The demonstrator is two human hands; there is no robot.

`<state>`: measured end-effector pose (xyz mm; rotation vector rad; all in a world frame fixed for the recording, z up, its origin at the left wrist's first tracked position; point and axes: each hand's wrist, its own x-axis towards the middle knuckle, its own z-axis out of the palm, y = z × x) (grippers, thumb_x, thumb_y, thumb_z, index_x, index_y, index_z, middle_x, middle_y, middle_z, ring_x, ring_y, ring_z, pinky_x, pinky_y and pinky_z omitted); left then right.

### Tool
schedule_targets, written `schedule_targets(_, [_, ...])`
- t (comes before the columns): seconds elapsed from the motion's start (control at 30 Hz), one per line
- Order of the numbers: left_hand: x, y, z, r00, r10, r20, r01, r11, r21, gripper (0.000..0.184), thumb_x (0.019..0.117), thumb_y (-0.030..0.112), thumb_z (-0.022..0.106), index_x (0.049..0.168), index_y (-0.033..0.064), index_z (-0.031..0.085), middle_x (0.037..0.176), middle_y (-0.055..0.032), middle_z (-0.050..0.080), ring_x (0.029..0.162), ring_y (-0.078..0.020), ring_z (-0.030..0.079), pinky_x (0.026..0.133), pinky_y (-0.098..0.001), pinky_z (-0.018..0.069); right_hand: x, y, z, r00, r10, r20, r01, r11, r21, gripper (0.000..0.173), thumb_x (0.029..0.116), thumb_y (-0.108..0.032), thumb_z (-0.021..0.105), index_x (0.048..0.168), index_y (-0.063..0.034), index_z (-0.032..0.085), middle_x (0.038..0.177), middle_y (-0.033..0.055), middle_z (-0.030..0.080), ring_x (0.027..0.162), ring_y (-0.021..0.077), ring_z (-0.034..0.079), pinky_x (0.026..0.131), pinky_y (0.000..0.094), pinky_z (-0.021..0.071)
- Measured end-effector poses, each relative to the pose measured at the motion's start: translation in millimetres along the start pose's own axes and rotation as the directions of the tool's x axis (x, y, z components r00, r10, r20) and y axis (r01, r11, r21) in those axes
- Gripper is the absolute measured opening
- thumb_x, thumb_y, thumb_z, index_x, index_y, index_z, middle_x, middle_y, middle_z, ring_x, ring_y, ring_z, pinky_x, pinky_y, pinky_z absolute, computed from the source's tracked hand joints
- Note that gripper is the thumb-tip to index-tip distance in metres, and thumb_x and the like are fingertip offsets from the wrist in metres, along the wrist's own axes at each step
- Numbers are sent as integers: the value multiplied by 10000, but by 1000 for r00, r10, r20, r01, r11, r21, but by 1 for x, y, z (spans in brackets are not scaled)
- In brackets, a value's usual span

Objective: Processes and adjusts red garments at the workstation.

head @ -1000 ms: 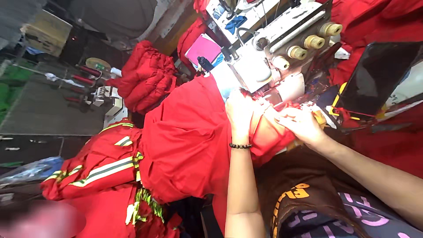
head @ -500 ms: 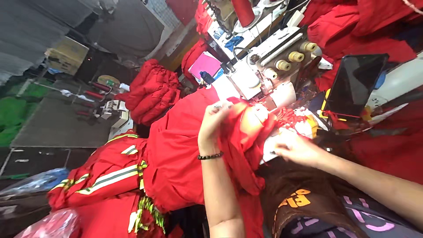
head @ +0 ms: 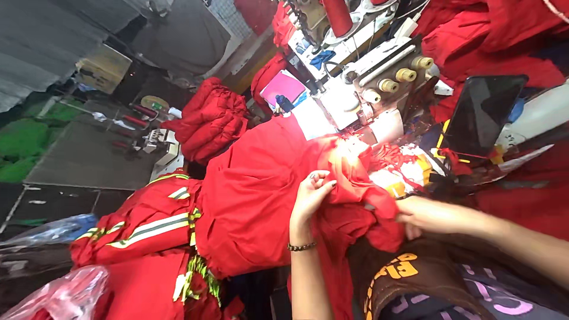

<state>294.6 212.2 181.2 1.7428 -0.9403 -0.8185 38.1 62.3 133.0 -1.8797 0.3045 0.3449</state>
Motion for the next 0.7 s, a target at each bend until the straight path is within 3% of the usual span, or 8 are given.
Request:
schedule_targets(0.13, [-6,-14,-17,970,241,-21,-228,884,-409,65,901,158,753,960,135,764,872,61,751,786,-11,688,737,-218,575,-66,-13,-62,924,-100,-369,50,989,-143,257,1061,-84,465,1238,-7,635,907,109,721,749,168,728,729,391,629])
schedule_targets(0.23, [8,-13,-5,905,364,-222,-404,568,-717,275,823,291,845,1069,198,766,993,6,775,918,-91,733,840,-317,613,-82,-25,-87,674,-308,-671,262,949,-173,351,987,-98,469,1309,-107,609,962,-32,724,782,6,702,713,249,627])
schedule_targets(0.3, [20,-10,6,875,364,-319,-466,457,-758,357,808,268,859,1138,201,741,1045,-9,768,969,-123,732,867,-357,615,-72,-43,-94,522,-388,-759,453,881,-139,435,978,-80,450,1398,-185,493,1114,-56,688,892,26,691,740,246,619])
schedule_targets(0.4, [24,-1,14,850,341,-402,-524,473,-708,456,796,228,873,1209,194,681,1069,-8,760,947,-119,733,822,-344,626,-36,-71,-85,397,-460,-794,689,721,-73,487,1014,-71,438,1453,-279,396,1268,-74,643,1051,67,680,827,289,624])
schedule_targets(0.47, [15,12,15,827,344,-445,-559,597,-576,447,832,192,850,1225,141,643,1009,-22,758,760,-78,713,625,-263,609,6,-73,-65,356,-531,-769,751,652,-103,376,1029,-69,467,1380,-196,516,1275,-67,635,1140,50,626,931,288,578])
schedule_targets(0.57, [-12,45,21,752,481,-450,-558,829,-47,303,934,12,681,1218,-72,616,938,-34,743,636,-16,642,543,-185,551,80,-74,-30,426,-673,-605,725,654,-217,278,1004,-7,479,1206,5,670,1139,73,703,1104,99,653,983,303,548])
schedule_targets(0.63, [-29,60,37,677,634,-374,-482,766,426,226,922,-2,664,1104,-134,682,889,-82,745,701,-23,672,669,-190,583,103,-91,-18,627,-670,-398,626,737,-255,246,996,-21,519,1176,61,665,1087,191,712,1054,244,689,959,415,538])
schedule_targets(0.7, [-43,69,62,660,720,-213,-456,609,649,251,918,28,646,1122,-97,723,870,-132,759,726,-108,714,711,-261,605,113,-99,-8,840,-498,-214,451,862,-232,275,901,-51,694,1114,122,666,1022,275,698,950,366,689,877,515,531])
